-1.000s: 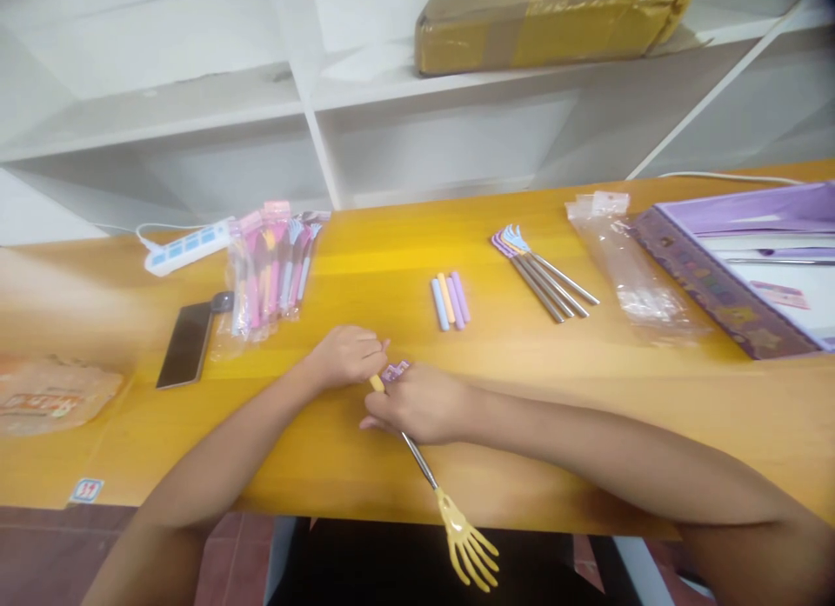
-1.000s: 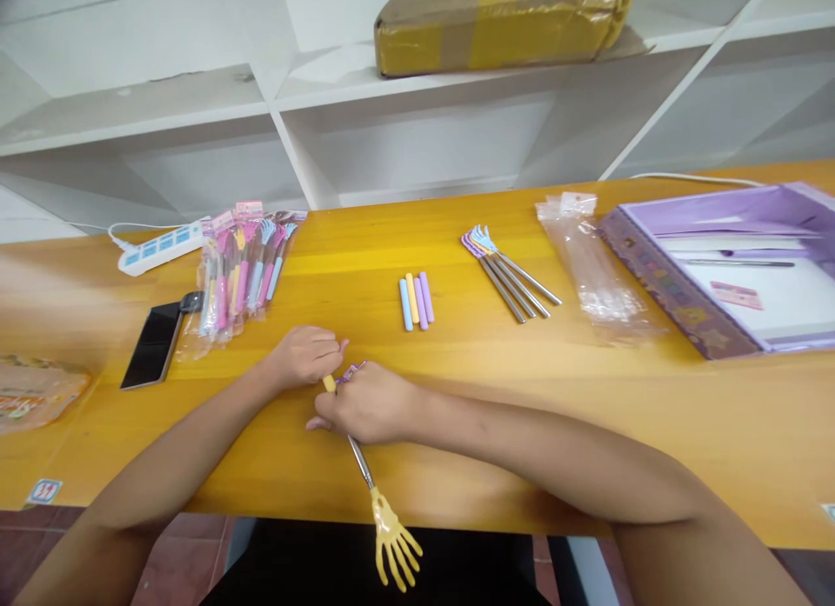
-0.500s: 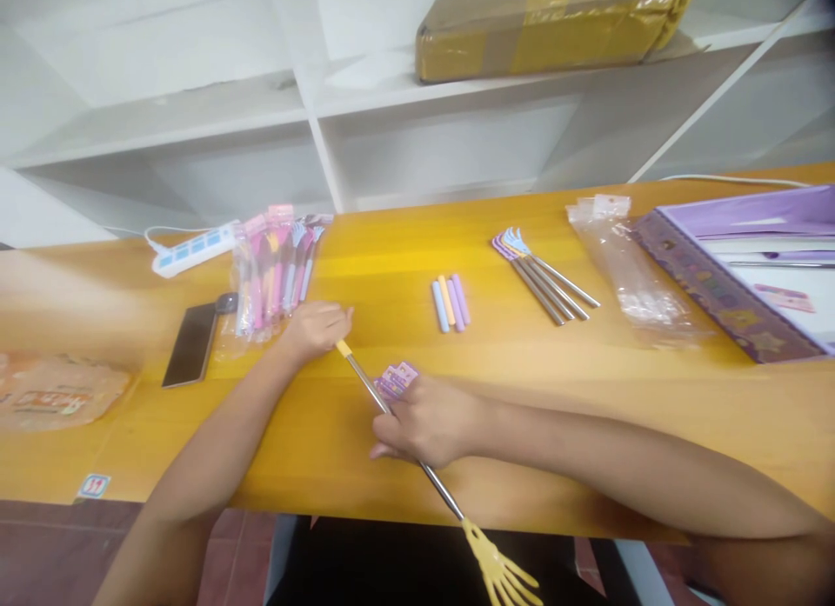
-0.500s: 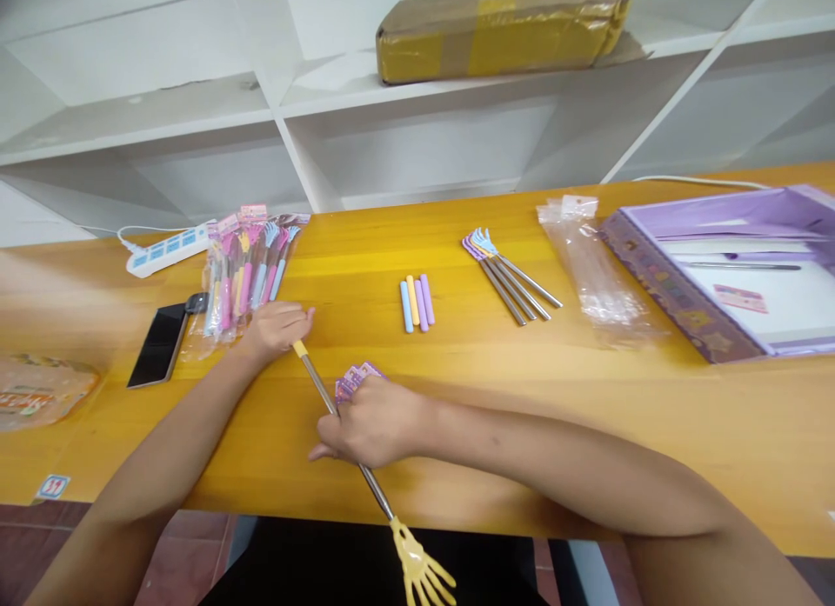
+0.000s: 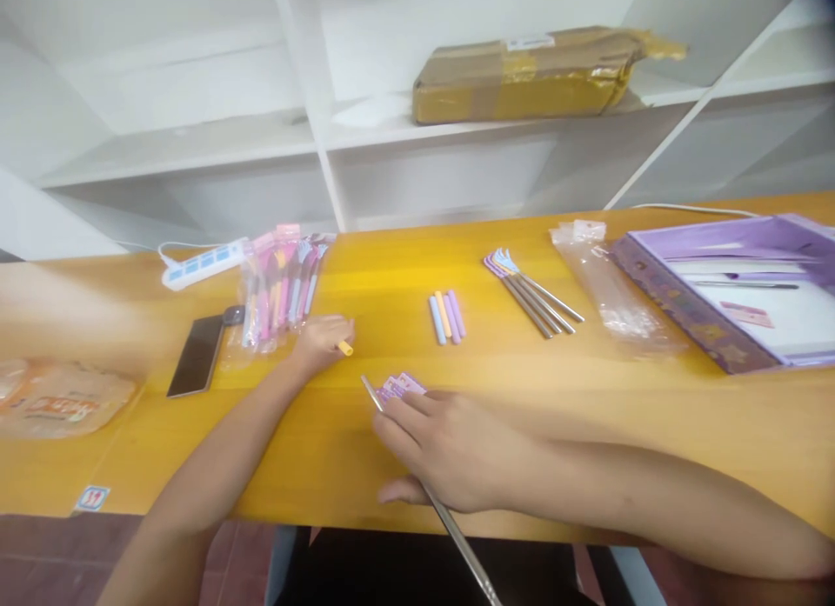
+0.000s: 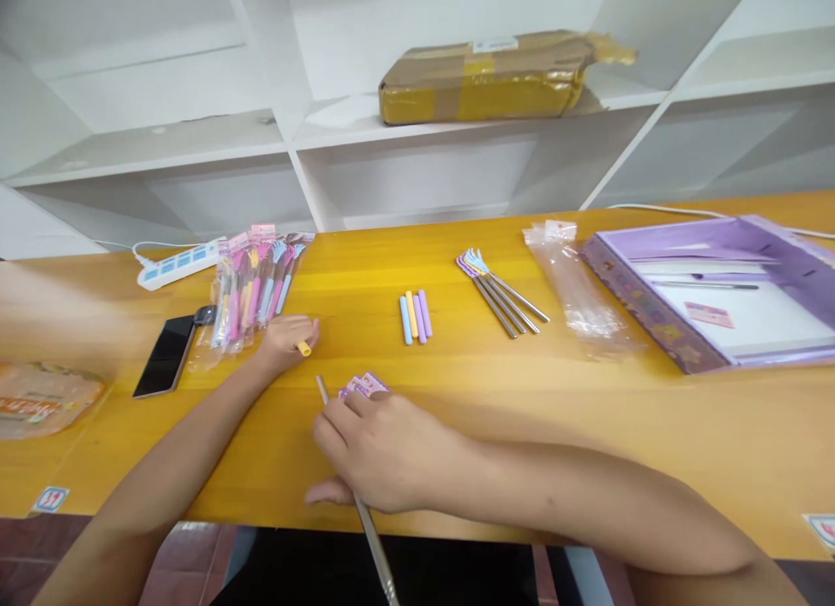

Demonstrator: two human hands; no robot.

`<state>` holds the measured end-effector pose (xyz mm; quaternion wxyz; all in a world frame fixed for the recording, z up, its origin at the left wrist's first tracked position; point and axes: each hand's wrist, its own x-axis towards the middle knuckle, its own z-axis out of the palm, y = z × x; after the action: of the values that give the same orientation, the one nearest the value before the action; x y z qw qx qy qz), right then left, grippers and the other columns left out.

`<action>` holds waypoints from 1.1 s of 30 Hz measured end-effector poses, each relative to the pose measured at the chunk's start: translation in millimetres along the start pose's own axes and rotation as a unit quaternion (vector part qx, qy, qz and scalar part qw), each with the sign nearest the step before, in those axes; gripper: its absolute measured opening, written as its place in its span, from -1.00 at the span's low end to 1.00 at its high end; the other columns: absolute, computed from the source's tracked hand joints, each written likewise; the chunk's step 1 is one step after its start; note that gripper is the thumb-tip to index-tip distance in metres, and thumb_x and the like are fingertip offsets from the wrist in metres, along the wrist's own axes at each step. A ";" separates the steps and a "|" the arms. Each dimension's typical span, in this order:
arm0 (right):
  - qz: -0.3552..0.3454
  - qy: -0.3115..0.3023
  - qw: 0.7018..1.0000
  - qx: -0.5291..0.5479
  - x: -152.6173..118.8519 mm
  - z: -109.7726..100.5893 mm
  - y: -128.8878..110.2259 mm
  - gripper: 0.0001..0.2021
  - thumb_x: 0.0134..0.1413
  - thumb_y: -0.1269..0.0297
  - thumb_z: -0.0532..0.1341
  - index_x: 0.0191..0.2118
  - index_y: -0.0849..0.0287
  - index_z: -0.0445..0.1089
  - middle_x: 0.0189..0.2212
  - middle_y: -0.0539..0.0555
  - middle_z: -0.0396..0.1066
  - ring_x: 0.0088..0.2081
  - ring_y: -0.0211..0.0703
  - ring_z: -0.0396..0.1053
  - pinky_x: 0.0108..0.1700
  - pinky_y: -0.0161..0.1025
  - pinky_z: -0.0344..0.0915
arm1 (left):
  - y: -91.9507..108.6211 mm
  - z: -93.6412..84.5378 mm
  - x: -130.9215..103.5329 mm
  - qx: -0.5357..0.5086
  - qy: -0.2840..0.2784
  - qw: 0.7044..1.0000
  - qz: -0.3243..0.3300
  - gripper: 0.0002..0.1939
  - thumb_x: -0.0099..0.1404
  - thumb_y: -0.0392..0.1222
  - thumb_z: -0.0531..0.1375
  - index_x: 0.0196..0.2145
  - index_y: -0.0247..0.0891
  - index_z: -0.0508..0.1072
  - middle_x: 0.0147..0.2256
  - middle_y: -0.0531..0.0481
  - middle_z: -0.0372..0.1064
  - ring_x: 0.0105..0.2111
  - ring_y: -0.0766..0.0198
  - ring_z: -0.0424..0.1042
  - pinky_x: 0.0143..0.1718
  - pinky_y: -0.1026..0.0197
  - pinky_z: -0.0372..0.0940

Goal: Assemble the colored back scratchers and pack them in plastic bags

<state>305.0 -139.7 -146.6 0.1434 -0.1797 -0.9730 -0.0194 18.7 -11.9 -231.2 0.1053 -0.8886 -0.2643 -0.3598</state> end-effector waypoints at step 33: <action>-0.121 0.242 0.956 -0.113 -17.8 -52.4 37.7 -0.77 0.23 0.46 0.23 -0.46 0.15 0.30 -0.59 -0.01 0.10 -0.47 -0.20 -0.02 -0.42 -0.12 -0.15 | -1.9 10.7 -8.8 -0.045 -0.089 0.994 -0.055 -0.61 0.44 -0.44 0.10 -0.54 -0.18 0.22 -0.60 0.11 0.20 -0.57 0.29 0.15 -0.44 0.18 0.06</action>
<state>348.6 -115.2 -102.0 0.3496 -0.0654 -0.9152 -0.1896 18.6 -9.8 -245.0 0.0215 -0.9051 -0.3042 -0.2964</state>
